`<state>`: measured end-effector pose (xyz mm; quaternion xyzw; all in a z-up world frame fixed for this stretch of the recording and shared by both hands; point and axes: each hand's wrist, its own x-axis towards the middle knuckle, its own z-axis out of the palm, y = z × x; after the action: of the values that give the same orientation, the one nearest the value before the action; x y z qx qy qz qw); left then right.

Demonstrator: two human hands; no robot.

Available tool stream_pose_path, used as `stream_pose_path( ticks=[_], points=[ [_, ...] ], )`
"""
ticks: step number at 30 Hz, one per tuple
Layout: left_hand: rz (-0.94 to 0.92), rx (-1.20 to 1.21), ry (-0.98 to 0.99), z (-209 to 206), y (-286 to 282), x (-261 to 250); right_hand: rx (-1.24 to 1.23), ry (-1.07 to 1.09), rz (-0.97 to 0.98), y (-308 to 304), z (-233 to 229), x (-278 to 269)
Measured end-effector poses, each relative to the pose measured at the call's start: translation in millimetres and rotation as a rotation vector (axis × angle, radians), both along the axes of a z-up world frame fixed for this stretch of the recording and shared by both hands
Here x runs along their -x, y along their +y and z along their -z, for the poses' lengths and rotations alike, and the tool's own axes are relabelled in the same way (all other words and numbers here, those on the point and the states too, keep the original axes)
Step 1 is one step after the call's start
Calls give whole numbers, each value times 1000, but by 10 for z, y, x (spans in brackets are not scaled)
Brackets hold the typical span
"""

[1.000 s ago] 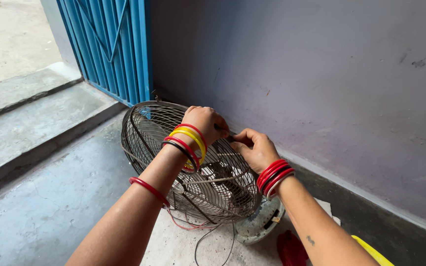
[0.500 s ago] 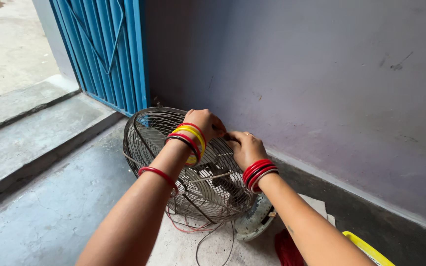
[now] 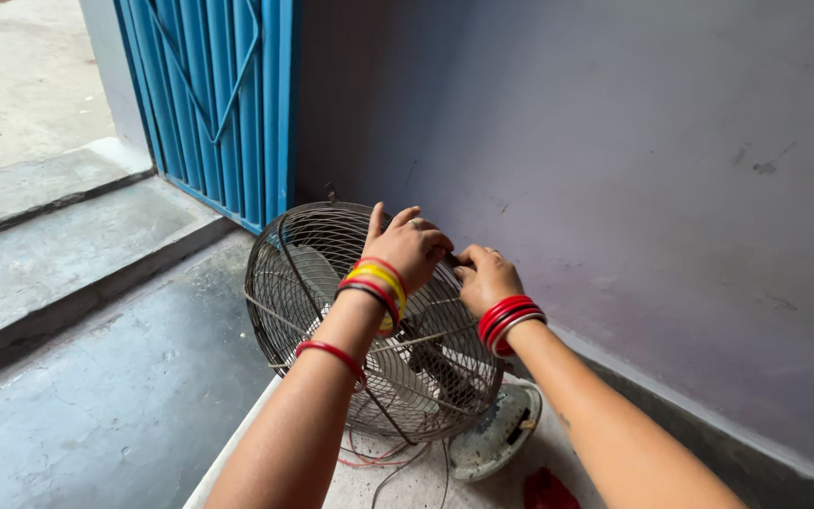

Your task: The person reassembles a disassembled electric fan by hand, securing the front grill and motor housing, then applies lubricant to the motor shaft and rotates the fan blades. The person also handles the power cord and wipes the floor mat with a red cloth.

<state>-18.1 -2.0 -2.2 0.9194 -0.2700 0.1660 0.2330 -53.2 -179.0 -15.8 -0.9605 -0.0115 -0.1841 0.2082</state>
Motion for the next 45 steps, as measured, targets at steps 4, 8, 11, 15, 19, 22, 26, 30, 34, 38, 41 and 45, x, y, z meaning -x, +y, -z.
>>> stream_pose_path(
  ticks=[4,8,11,15,19,22,26,30,34,38,41,45],
  points=[
    [-31,60,-24,80,66,69,-40,19,8,-16,-20,-60],
    [-5,106,-212,187,90,20,-59,87,8,-27,-95,-83],
    [5,118,-273,260,101,-8,-79,194,21,-45,-157,-114],
    [3,150,-336,313,116,3,-203,364,11,-125,-232,-189],
    [1,187,-367,344,131,49,-492,444,-219,-259,-253,-225],
    [-8,180,-375,320,139,48,-462,415,-185,-238,-222,-240],
    [-4,181,-355,324,81,46,-465,406,-113,-226,-194,-208],
    [2,153,-378,329,91,41,-484,411,-167,-199,-241,-178],
    [-4,161,-368,314,133,65,-444,396,-101,-125,-261,-118],
    [1,158,-364,308,133,88,-411,424,-65,-118,-246,-83],
    [2,170,-376,310,147,102,-373,459,-119,-149,-281,-117],
    [-5,199,-378,306,123,87,-285,481,-182,-200,-351,-182]
  ],
)
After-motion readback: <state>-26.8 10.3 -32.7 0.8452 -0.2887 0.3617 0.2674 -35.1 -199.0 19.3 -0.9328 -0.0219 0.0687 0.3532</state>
